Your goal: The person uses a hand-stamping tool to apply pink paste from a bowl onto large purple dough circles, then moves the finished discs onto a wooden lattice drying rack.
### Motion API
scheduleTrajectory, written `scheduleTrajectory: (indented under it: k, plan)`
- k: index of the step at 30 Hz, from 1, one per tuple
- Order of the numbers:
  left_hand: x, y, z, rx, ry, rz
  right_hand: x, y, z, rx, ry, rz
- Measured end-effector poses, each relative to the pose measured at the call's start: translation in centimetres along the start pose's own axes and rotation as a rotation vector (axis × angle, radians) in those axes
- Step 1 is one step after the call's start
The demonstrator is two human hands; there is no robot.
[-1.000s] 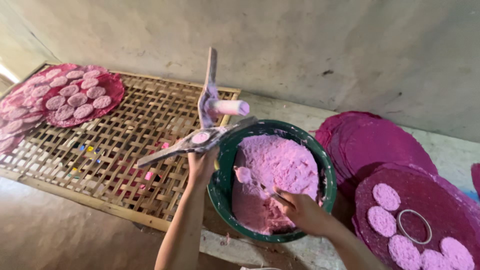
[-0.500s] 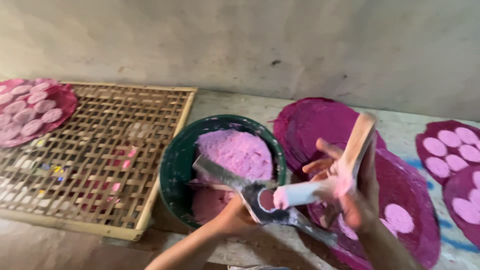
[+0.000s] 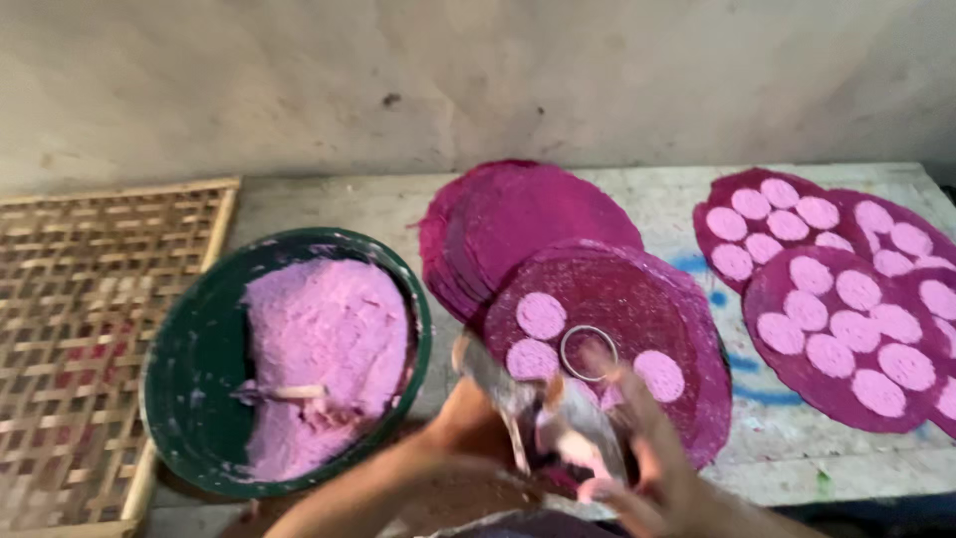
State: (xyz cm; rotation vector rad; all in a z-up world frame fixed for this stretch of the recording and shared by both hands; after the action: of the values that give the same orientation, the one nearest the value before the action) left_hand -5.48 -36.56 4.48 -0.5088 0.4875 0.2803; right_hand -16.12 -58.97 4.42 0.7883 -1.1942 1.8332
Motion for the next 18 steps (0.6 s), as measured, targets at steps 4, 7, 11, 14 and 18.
scheduleTrajectory:
  k: [4,7,11,14,18]
  plan:
    - [3.7,-3.5,0.8,-0.005,0.162,-0.052,-11.2,8.3,9.5,0.152,-0.278,-0.744]
    - [4.2,-6.1,-2.1,-0.230,0.299,-0.057,-18.5,14.3,14.4,0.342,-0.432,-1.118]
    - [7.0,-6.5,-6.0,-0.172,-0.093,0.270,-18.8,15.0,17.3,0.225,-0.419,-1.137]
    - [8.1,-4.8,-9.3,0.145,-0.238,0.289,-13.6,11.6,16.8,0.157,-0.400,-0.957]
    - [8.7,-3.8,-10.4,0.212,-0.363,0.279,-7.7,6.2,15.5,0.095,-0.424,-0.987]
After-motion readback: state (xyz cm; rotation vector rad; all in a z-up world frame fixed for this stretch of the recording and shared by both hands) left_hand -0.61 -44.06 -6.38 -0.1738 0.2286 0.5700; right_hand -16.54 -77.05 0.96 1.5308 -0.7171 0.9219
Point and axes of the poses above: each hand's wrist, its own y-axis away from the middle knuckle, its own z-axis out of the back of the hand, x = y × z, the point moved 1 cm from there along -y, towards the middle knuckle, and after that the axes turned 12 degrees about -z, right-handed, at the moved point
